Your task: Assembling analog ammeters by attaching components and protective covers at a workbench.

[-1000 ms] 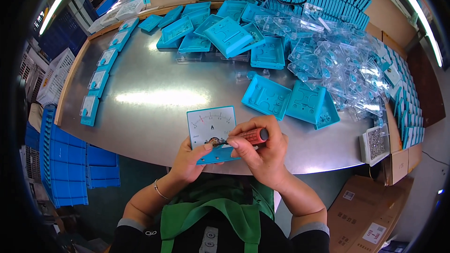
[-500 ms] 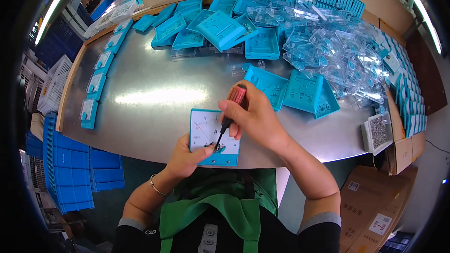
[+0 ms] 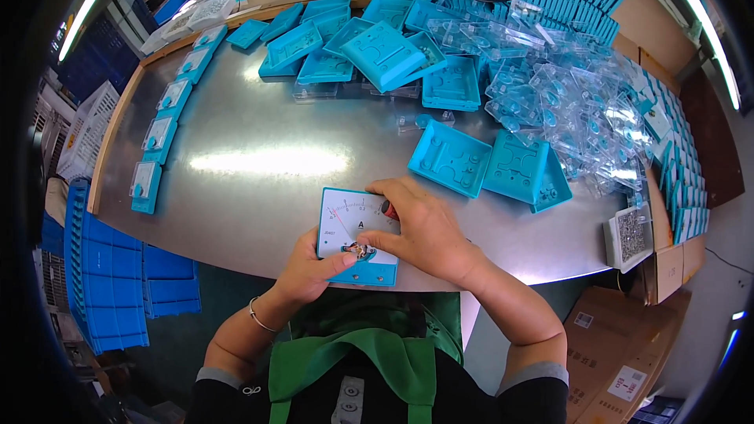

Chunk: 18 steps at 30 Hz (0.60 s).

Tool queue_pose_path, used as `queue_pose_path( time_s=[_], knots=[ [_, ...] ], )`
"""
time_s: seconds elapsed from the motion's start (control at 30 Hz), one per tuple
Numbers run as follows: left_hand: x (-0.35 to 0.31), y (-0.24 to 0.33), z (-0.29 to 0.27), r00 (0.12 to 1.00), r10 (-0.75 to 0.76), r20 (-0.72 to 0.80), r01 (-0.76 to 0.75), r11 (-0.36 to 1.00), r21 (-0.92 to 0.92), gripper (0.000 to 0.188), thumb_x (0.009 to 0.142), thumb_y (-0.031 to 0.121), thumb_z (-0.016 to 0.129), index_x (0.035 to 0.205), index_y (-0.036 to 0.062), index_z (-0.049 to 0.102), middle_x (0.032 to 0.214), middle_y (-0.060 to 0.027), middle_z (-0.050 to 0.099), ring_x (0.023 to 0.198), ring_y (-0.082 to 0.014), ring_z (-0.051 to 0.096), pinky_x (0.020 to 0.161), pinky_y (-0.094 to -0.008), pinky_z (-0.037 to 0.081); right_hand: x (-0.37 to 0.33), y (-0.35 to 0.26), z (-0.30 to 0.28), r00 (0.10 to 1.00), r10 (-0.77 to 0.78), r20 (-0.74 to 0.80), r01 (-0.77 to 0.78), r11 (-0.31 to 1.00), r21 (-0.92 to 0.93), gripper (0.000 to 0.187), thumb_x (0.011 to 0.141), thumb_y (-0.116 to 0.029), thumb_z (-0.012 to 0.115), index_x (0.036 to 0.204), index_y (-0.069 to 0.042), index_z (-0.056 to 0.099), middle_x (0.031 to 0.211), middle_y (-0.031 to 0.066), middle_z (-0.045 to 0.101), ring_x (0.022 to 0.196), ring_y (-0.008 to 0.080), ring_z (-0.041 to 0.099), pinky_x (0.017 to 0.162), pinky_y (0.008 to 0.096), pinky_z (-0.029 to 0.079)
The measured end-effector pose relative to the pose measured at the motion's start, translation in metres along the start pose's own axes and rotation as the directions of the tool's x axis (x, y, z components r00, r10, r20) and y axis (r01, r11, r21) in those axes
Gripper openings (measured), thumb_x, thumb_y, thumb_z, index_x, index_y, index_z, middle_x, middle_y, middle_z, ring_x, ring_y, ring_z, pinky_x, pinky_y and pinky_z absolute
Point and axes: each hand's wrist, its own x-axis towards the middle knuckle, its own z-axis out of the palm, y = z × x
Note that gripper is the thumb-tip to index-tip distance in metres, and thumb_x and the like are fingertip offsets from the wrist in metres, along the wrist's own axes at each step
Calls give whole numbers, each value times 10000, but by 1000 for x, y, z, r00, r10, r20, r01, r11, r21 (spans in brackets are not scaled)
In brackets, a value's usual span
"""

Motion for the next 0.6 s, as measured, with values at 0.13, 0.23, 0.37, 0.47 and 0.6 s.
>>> queue_pose_path(
  time_s=[0.13,0.23,0.37,0.47,0.6],
  knots=[
    [-3,7,2,999,-40,21,40,999,13,389,837,81,646,1181,-27,502,1090,-89,607,972,-152,586,871,-317,477,5,10,0,1000,5,14,-5,1000,13,339,786,-161,684,1063,-1,573,830,115,607,668,205,570,609,317,476],
    [-7,8,0,1000,-26,8,25,992,126,366,832,86,641,1157,-33,520,1080,-95,610,950,-164,599,842,-320,488,10,26,-5,972,234,-29,-223,951,214,278,807,-126,649,1040,8,579,726,107,615,580,210,557,568,312,472],
    [-19,34,-23,887,450,101,-375,577,726,282,813,82,634,1068,-28,581,1077,-131,605,913,-201,624,782,-331,508,-5,52,-10,957,259,-127,-246,963,113,266,787,-105,630,1021,18,596,793,156,626,663,282,604,618,361,488],
    [-16,51,-36,776,553,303,-340,-37,940,259,783,54,637,1031,-12,604,1083,-155,591,878,-250,640,734,-326,520,-18,63,-19,978,136,-160,-162,974,-159,308,765,-114,641,1042,15,600,894,179,611,782,305,605,687,394,488],
    [-14,62,-41,539,820,193,-351,11,936,287,755,30,640,1040,9,607,1091,-158,580,844,-294,639,709,-313,524,-17,61,-20,976,89,-199,-151,933,-327,251,768,-131,632,982,-2,608,886,179,609,728,345,606,644,410,494]
  ],
)
